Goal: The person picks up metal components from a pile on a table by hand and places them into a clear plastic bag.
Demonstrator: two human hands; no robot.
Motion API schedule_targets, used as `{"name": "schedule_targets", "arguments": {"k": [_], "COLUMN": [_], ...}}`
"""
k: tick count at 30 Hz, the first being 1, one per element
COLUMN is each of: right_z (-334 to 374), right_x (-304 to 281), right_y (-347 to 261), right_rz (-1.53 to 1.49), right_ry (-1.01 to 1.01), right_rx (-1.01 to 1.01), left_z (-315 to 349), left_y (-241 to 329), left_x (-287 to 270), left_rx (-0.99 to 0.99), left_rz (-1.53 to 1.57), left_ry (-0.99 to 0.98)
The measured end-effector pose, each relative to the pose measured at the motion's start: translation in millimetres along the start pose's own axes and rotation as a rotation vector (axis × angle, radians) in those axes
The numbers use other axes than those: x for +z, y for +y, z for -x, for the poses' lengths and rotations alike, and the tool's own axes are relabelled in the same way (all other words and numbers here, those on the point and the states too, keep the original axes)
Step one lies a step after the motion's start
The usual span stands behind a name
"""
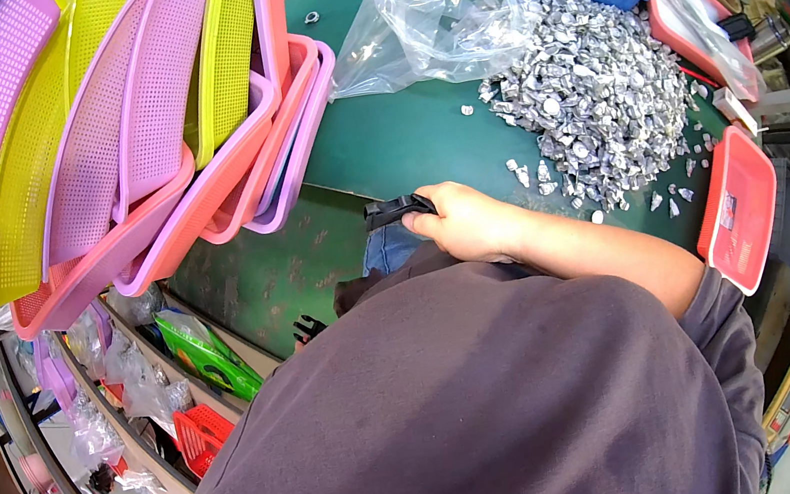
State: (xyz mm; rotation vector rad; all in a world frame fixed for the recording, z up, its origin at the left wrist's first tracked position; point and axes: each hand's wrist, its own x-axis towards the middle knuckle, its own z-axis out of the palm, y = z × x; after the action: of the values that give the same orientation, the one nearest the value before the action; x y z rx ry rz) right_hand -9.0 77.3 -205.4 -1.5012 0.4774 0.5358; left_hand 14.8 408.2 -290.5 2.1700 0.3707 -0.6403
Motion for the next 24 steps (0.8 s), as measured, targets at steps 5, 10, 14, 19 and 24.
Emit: {"name": "schedule_targets", "arguments": {"k": [5,10,14,19,24], "right_z": [-3,-9,-18,-17,-16], "right_x": [-2,-23,-29,-16,-11], "right_y": [4,14,34,27,19], "right_rz": [0.108,0.068,-0.124,-0.053,-0.144], "right_ry": [0.093,0.309,0.401,0.371,0.188], "right_rx": [-0.049,-0.075,-0.128,-0.116,-0.043], "left_z": [9,14,19,23,21], "left_y": [31,35,23,9,8], "left_x": [3,4,-10,-29,-35], "left_rx": [0.022,-0.035,-0.094,-0.126,-0.141], "left_rz": [0.163,0.3,0.314,0.33,0.372], "left_ry": [-0.005,-0.063,-0.118,-0.146,-0.183]}}
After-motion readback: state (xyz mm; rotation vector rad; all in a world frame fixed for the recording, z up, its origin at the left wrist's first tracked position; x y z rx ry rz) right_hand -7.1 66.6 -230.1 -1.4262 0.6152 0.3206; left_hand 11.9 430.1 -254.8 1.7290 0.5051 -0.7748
